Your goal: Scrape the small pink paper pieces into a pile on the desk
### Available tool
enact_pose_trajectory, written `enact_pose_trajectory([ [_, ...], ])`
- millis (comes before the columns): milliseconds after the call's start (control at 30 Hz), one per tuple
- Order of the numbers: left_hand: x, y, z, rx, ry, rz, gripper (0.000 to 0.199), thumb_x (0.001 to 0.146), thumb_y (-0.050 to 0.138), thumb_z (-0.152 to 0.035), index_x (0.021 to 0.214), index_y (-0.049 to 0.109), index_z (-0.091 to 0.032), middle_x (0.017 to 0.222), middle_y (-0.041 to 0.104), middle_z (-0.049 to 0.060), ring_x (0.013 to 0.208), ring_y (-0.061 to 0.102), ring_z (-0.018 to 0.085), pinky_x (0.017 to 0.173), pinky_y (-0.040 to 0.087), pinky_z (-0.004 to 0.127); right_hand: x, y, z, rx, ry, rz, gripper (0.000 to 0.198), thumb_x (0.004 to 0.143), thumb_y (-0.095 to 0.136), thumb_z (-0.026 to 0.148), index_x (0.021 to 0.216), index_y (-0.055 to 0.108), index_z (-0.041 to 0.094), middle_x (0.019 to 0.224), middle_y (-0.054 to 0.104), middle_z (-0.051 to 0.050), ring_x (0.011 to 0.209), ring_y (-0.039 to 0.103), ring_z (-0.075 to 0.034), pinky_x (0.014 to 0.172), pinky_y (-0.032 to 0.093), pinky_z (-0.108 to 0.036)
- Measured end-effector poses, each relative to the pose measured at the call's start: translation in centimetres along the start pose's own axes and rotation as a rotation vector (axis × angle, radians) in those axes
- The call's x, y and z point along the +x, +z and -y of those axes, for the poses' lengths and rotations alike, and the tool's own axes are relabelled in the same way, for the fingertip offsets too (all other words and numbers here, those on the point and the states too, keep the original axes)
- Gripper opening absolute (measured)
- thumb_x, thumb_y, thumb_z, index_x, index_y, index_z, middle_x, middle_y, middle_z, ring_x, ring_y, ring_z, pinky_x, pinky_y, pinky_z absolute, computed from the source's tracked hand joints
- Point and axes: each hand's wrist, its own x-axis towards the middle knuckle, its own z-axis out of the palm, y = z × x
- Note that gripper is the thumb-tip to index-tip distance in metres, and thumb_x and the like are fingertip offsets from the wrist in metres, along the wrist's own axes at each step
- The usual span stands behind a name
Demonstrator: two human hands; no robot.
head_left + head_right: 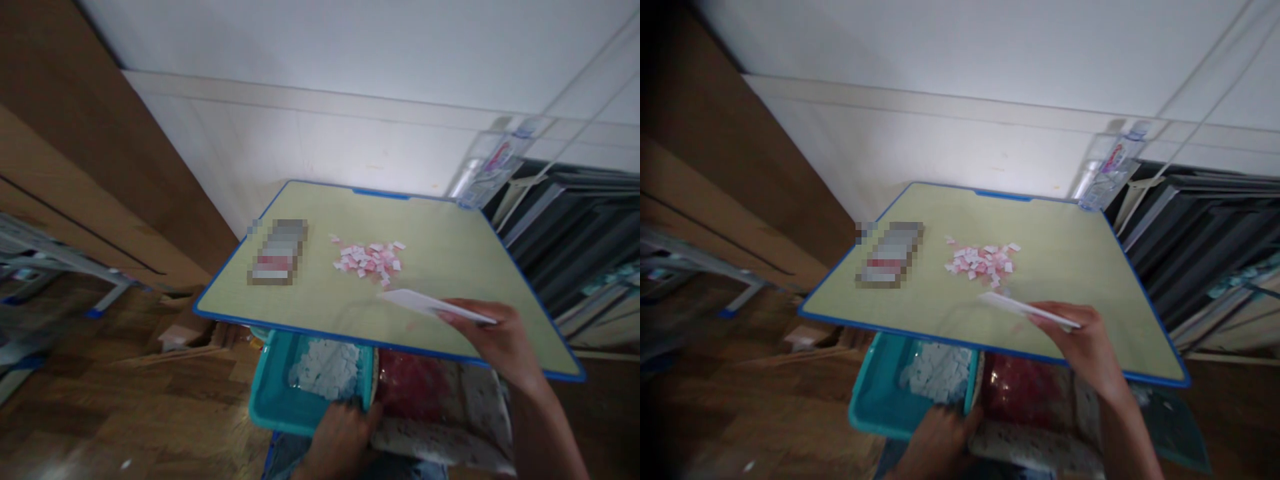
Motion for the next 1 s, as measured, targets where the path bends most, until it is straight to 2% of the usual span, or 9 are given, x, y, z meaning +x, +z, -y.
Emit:
enact_pose_trajectory([
  [67, 0.0, 0.1, 0.1, -0.003, 0.0, 0.003, 0.033, 0.075, 0.053, -0.031, 0.105, 0.047, -0.019, 0.082, 0.058, 0.009, 0.075, 0.054, 0.026, 0.064, 0.04, 0.034, 0.2, -2.0, -1.8, -0.061, 0.018, -0.149, 0.021, 0.07, 0.06, 0.033, 0.076, 0.068, 0.015, 0.076, 0.07, -0.007, 0.064, 0.064, -0.021, 0.058, 0.052, -0.029],
  [200, 0.1, 0.3, 0.1, 0.005, -0.007, -0.022, 0.031, 0.075, 0.053, -0.029, 0.104, 0.048, -0.019, 0.081, 0.058, 0.009, 0.074, 0.054, 0.026, 0.063, 0.04, 0.034, 0.8, -3.8, -3.3, -0.149, 0.037, -0.083, 0.027, 0.07, 0.059, 0.037, 0.078, 0.068, 0.012, 0.079, 0.07, -0.009, 0.067, 0.064, -0.022, 0.058, 0.052, -0.03],
  [333, 0.1, 0.3, 0.0, 0.017, -0.004, -0.04, 0.032, 0.074, 0.055, -0.03, 0.103, 0.048, -0.019, 0.079, 0.058, 0.008, 0.072, 0.054, 0.026, 0.061, 0.041, 0.035, 1.2, -3.3, -2.9, -0.181, 0.018, 0.033, 0.029, 0.073, 0.055, 0.038, 0.08, 0.068, 0.013, 0.078, 0.07, -0.009, 0.065, 0.064, -0.022, 0.054, 0.05, -0.028],
  [533, 0.1, 0.0, 0.0, 0.043, -0.011, -0.03, 0.03, 0.073, 0.054, -0.028, 0.102, 0.048, -0.02, 0.08, 0.059, 0.008, 0.071, 0.055, 0.026, 0.061, 0.041, 0.035, 1.2, -3.1, -2.9, -0.199, 0.009, 0.103, 0.026, 0.074, 0.053, 0.038, 0.081, 0.069, 0.018, 0.08, 0.07, -0.006, 0.069, 0.064, -0.021, 0.06, 0.05, -0.027],
  [800, 0.1, 0.0, 0.0, 0.022, -0.01, -0.016, 0.029, 0.074, 0.053, -0.029, 0.101, 0.049, -0.019, 0.081, 0.059, 0.009, 0.073, 0.055, 0.027, 0.062, 0.041, 0.035, 0.4, -4.1, -2.6, -0.209, 0.114, 0.062, 0.026, 0.072, 0.054, 0.04, 0.079, 0.069, 0.02, 0.08, 0.07, -0.004, 0.07, 0.064, -0.024, 0.061, 0.051, -0.029],
  [1000, 0.1, -0.1, 0.0, 0.01, -0.014, -0.019, 0.03, 0.076, 0.053, -0.03, 0.103, 0.049, -0.019, 0.082, 0.059, 0.01, 0.074, 0.055, 0.027, 0.063, 0.041, 0.035, 0.8, -4.5, -2.2, -0.2, 0.142, 0.127, 0.024, 0.07, 0.056, 0.04, 0.077, 0.07, 0.022, 0.078, 0.07, -0.002, 0.07, 0.064, -0.023, 0.06, 0.05, -0.027],
])
